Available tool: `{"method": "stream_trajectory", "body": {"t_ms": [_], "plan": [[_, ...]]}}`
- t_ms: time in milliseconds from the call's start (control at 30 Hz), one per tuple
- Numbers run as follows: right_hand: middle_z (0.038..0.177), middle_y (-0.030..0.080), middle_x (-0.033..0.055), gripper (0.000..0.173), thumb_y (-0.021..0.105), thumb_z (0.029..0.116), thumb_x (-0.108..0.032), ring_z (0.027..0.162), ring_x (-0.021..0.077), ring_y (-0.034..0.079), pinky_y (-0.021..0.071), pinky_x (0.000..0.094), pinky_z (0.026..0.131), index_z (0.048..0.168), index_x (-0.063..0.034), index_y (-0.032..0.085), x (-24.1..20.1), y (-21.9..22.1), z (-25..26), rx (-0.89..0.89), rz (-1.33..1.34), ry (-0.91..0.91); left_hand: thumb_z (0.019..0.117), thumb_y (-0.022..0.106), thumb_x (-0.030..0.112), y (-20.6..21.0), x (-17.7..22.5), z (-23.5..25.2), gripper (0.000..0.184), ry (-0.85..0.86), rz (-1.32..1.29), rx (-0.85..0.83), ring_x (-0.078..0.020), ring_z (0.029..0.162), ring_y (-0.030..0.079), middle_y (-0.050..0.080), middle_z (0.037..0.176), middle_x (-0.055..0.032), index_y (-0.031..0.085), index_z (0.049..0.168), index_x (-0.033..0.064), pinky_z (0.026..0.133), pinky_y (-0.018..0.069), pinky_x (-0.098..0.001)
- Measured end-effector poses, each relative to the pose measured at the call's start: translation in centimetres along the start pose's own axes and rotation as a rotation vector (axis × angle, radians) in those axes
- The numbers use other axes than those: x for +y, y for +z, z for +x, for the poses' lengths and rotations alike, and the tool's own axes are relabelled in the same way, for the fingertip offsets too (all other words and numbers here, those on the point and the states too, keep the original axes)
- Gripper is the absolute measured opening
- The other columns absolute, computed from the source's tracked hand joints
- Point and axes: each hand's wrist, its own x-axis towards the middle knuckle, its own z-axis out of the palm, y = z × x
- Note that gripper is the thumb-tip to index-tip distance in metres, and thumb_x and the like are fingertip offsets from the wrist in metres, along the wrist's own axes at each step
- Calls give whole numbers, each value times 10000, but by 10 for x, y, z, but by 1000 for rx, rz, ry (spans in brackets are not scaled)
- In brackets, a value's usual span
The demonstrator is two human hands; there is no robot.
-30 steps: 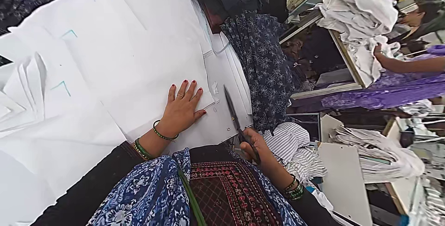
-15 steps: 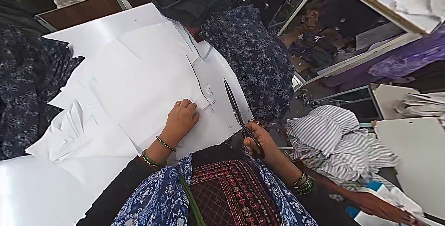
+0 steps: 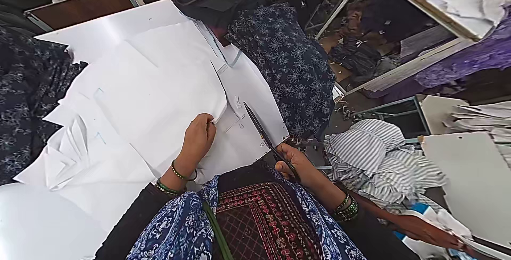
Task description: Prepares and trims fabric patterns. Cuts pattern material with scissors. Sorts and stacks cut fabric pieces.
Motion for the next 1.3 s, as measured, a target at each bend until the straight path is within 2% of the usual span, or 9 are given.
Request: {"method": "stream_trajectory", "body": {"t_ms": [67,133,267,367,433,633,833,1100,1300], "plan": [[614,505,-143,771,833,583,-743,467,-28,476,417,149,457,979,-170,503,-1,0,0,-23,-19,25,981,478,44,-6,1,3,240,-116,-61,-33,-338,727,644,646,813,-227,585,1120,-120,693,522,-490],[641,496,-143,849,794,547,-821,494,-38,455,400,144,479,1009,-166,515,-2,-4,-1,-88,-73,56,984,486,44,-6,0,4,285,-165,-101,-19,-298,716,626,640,823,-207,520,1213,-122,689,513,-457],[760,496,-122,950,639,593,-932,599,-47,467,413,148,560,1089,-133,506,-8,-18,-7,-279,-289,147,972,453,39,5,-12,1,450,-16,-118,57,-336,758,679,699,955,-234,514,1404,-73,718,559,-495],[813,512,-113,955,621,624,-923,661,-50,493,434,154,611,1121,-115,514,-14,-21,-12,-309,-339,216,958,437,4,8,-15,0,434,101,-119,43,-394,905,686,693,1045,-234,680,1315,44,777,541,-553],[803,511,-115,916,644,635,-895,652,-49,492,431,157,602,1102,-119,509,-16,-18,-8,-295,-357,242,969,444,8,8,-14,0,428,122,-114,25,-410,949,689,692,1091,-238,700,1307,71,783,542,-566],[749,497,-93,787,663,740,-790,591,-17,470,416,176,563,1088,-104,495,-38,-1,10,-223,-437,287,959,622,197,7,-16,1,345,93,-161,-6,-350,888,695,700,1108,-213,719,1217,-11,781,556,-537],[702,506,-92,707,705,773,-712,548,-9,478,407,163,528,1064,-117,458,-47,8,15,-186,-384,322,940,647,311,6,-17,1,439,105,-160,-25,-366,921,692,698,1121,-215,713,1226,-15,790,546,-550],[651,477,-107,556,694,859,-613,520,-20,454,392,153,519,980,-122,461,-39,15,12,-115,-319,288,918,668,145,7,-17,1,334,95,-172,-23,-364,873,694,701,1107,-223,723,1201,-22,771,553,-544],[656,478,-105,566,664,867,-649,535,-17,456,392,161,539,959,-123,476,-35,19,11,-92,-366,258,917,661,120,6,-17,1,320,97,-174,-15,-358,871,697,704,1104,-223,726,1197,-22,771,555,-536]]}}
